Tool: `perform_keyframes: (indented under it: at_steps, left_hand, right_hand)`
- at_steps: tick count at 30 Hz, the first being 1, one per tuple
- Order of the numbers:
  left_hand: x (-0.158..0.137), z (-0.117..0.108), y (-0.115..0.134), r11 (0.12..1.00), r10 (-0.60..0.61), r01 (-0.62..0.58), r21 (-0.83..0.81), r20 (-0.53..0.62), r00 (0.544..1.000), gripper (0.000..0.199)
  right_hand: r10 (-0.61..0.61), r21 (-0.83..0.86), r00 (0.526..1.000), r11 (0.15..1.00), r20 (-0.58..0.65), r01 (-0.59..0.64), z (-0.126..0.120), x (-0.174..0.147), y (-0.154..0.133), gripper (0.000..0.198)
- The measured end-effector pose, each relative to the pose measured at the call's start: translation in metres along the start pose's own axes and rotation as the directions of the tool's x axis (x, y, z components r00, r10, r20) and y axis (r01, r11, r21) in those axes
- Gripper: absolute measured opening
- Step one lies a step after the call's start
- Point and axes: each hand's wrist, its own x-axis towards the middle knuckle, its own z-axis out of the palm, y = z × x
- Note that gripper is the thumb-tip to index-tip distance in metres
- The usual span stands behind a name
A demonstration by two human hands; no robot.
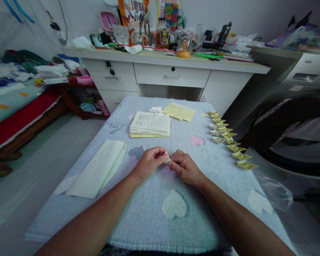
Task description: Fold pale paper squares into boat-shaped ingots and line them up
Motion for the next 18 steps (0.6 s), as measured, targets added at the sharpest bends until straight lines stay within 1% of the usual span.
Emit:
perform_keyframes:
  at_steps: [4,8,11,14,18]
  left_hand:
    - [-0.0005,-0.0016,-0.0019,0.999,0.008,-0.007,0.052,-0.029,1.0,0.021]
    - [-0.0011,-0.0016,-0.0017,1.0,-0.005,0.005,0.014,-0.067,0.998,0.021]
    - [-0.0012,-0.0015,-0.0008,1.0,-0.008,0.008,-0.003,-0.082,0.997,0.02]
    - [-0.0008,-0.0011,-0.001,1.0,-0.011,0.012,0.005,-0.084,0.996,0.019]
    - [0.0,0.0003,-0.0009,1.0,-0.022,0.021,-0.01,-0.086,0.996,0.019]
  right_hand:
    - [-0.03,0.009,0.999,1.0,0.014,0.029,0.0012,0.0001,0.0015,0.048]
    - [-0.031,0.031,0.999,0.999,0.044,0.03,0.0014,-0.0001,0.0025,0.042]
    - [-0.015,0.03,0.998,0.999,0.055,0.013,0.0018,-0.0011,0.0031,0.043]
    - [0.013,0.025,0.999,1.0,0.034,-0.013,0.0027,-0.0013,0.003,0.048]
    - [0.019,-0.008,1.0,1.0,0.0,-0.019,0.0023,0.0001,0.0014,0.047]
